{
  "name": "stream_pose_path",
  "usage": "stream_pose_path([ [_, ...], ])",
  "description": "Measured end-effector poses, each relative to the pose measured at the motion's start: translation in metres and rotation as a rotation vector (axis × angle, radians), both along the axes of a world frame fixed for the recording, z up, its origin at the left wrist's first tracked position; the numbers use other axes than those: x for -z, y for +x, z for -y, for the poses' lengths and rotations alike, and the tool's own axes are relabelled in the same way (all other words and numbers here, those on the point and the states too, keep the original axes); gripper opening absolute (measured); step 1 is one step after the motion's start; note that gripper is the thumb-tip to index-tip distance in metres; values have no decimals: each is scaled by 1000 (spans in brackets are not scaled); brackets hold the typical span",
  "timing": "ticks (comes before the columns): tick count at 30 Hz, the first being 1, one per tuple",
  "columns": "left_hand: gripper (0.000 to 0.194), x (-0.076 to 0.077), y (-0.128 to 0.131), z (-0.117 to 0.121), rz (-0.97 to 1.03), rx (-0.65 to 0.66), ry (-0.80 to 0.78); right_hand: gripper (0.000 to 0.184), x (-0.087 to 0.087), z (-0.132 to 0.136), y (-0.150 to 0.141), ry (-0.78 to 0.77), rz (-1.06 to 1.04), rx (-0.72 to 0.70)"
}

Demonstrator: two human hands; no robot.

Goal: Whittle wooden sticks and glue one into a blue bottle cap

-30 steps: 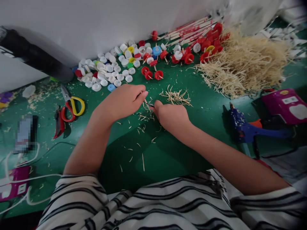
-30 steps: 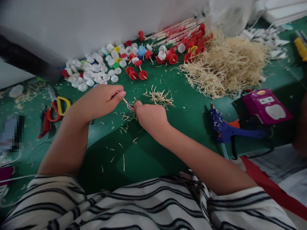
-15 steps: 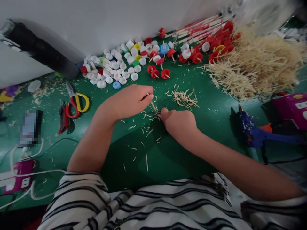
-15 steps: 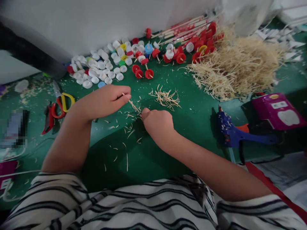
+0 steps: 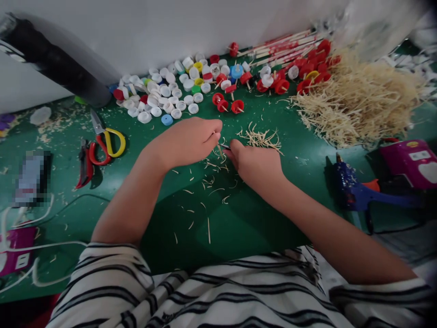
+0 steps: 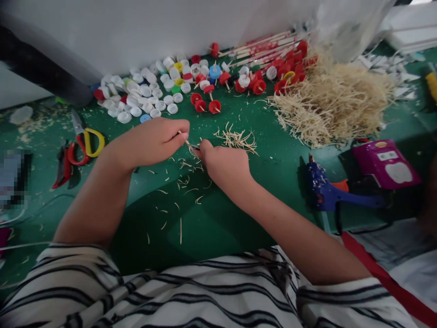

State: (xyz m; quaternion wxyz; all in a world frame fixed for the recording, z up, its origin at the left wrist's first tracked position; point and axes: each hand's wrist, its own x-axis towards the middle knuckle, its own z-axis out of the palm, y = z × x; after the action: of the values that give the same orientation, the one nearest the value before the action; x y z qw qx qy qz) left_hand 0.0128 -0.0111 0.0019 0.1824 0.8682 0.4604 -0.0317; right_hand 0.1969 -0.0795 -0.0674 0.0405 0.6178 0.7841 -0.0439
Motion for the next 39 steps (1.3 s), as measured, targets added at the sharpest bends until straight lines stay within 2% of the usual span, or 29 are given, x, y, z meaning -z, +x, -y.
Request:
stream_pose_path([
  [9, 25, 1, -5, 0, 35, 13, -11, 54, 14, 7, 1, -123, 19, 11],
  [17, 22, 0, -11, -4, 9, -38, -96, 50, 1, 3, -3, -220, 57, 29],
  [21, 23, -1, -14, -5, 0, -54, -126, 49, 1, 4, -2, -239, 78, 19],
  [29, 19, -3, -11, -3, 21, -53, -160, 59, 4, -1, 7, -146, 38, 1],
  [36, 21, -3, -6, -1, 37, -38, -138, 65, 1, -4, 2, 12, -73, -16],
  [39, 22, -1, -5, -1, 35, -57, -113, 66, 2, -5, -1, 10, -70, 8],
])
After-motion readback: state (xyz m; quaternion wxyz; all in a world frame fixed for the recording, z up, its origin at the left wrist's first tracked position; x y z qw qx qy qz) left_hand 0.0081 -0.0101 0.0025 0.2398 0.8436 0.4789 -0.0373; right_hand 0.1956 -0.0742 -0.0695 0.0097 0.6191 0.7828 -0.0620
